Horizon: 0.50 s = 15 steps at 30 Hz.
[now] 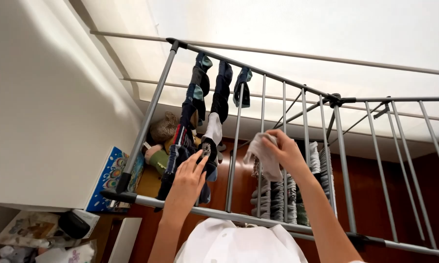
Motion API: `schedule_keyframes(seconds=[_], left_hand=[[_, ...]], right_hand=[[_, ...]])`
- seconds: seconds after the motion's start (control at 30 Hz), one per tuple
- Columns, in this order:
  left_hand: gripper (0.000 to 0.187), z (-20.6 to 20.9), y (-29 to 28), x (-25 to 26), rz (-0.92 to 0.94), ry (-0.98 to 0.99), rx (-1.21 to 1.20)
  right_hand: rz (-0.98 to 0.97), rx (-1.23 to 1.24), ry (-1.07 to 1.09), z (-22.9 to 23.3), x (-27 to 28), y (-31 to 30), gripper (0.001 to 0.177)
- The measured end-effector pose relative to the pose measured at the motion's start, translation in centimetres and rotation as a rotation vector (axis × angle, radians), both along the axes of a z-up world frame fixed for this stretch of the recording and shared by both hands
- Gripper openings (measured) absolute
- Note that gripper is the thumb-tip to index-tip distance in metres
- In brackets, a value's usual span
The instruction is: Picking socks from a laundry basket and hanging them on a drying rack.
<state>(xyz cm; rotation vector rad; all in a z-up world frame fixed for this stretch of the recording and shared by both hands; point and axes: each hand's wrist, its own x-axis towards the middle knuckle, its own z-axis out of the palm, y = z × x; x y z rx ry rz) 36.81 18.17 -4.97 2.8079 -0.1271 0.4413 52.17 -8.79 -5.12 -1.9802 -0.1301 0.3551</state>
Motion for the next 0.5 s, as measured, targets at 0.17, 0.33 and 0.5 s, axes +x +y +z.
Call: schedule_keyframes(seconds=[0.17,0.33,0.5], left_hand=[[0.048,-0.6,0.1,0.1,0.026,0.002,0.022],[0.053,-0.5,0.1,0.2,0.036,0.014,-0.015],[0.049,-1.0,0.1,0.2,0.055,0.043,-0.044]], right_hand=[[0.082,0.021,-0.155,3.0,3.7,1.8,0.037],[0.171,0.155,-0.333,3.2,4.4,4.2,0.035],[0.083,0.044,-0.009,-2.9,4.4,5.5,0.031]])
